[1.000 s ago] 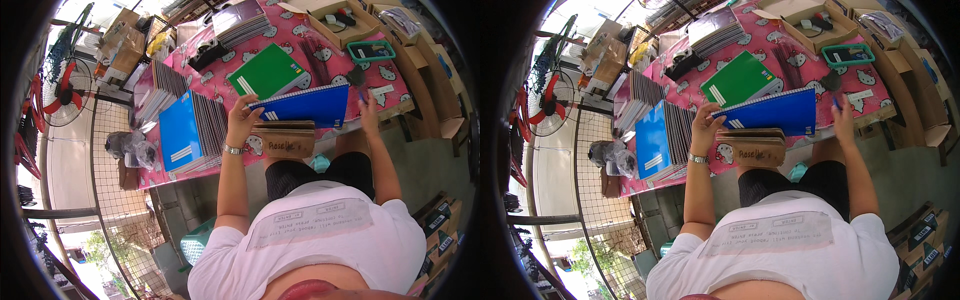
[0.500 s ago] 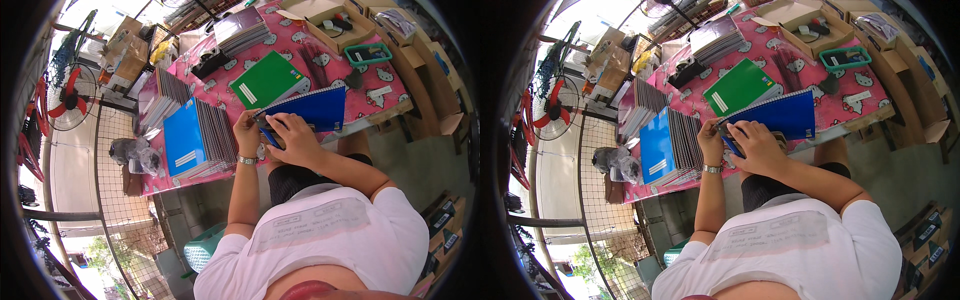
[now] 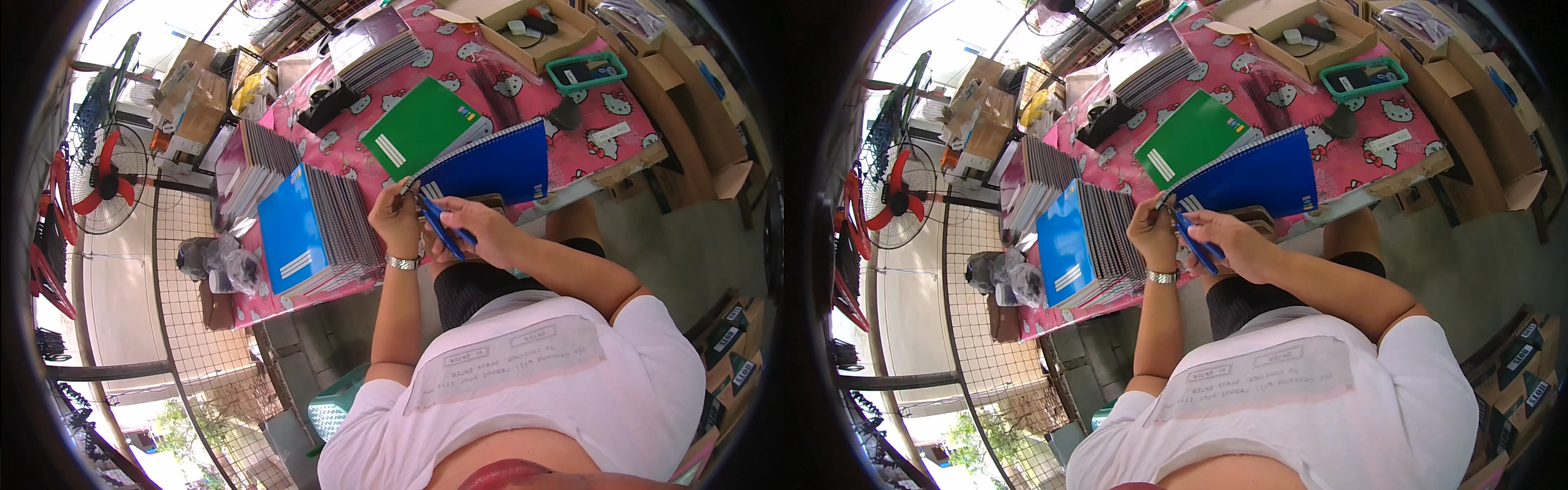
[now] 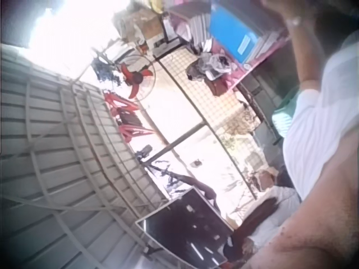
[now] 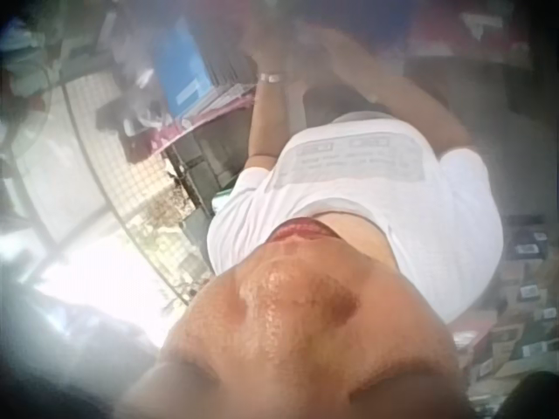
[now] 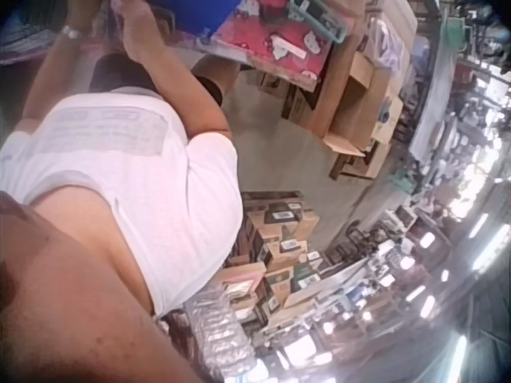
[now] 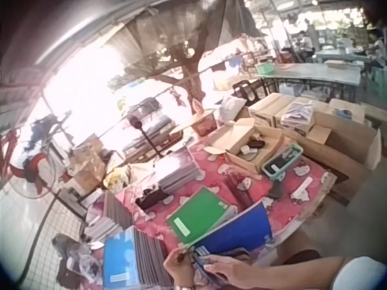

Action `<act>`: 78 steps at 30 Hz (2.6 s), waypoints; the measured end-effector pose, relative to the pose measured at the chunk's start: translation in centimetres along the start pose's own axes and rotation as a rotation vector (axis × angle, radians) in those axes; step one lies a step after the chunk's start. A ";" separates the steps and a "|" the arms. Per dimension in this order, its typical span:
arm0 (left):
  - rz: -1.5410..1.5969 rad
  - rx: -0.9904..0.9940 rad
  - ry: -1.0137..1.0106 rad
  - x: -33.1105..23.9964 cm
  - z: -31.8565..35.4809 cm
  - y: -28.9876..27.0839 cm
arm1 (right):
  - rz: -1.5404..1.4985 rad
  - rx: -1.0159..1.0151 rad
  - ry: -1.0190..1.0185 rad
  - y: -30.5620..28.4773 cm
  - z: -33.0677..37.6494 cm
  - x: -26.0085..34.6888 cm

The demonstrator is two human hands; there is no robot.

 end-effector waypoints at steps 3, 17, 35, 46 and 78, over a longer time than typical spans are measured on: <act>-0.215 0.019 0.143 -6.1 -2.1 -2.1 | -0.309 0.149 0.109 -0.8 0.3 0.0; -1.406 0.273 0.408 -11.9 -23.3 -12.9 | 1.027 -0.435 -0.281 -18.3 -8.2 -5.1; -1.561 -0.036 -0.508 2.1 -10.1 -28.8 | 1.292 -0.565 0.129 -13.0 -19.2 -11.7; -1.545 -0.064 -0.509 1.7 -10.2 -27.4 | 1.423 -0.603 -0.045 -12.5 -19.1 -11.8; 0.203 -0.206 -0.756 16.2 -13.0 -4.2 | 0.648 -0.479 0.218 -15.2 -17.6 -11.4</act>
Point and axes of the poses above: each hand's wrist, its own z-axis away from the middle knuckle, its own y-axis out of the palm, x = y × z, the point moved 5 cm from there along -z, towards the middle knuckle, and after that the axes turned 4 degrees about -x, right-handed, at the moved point
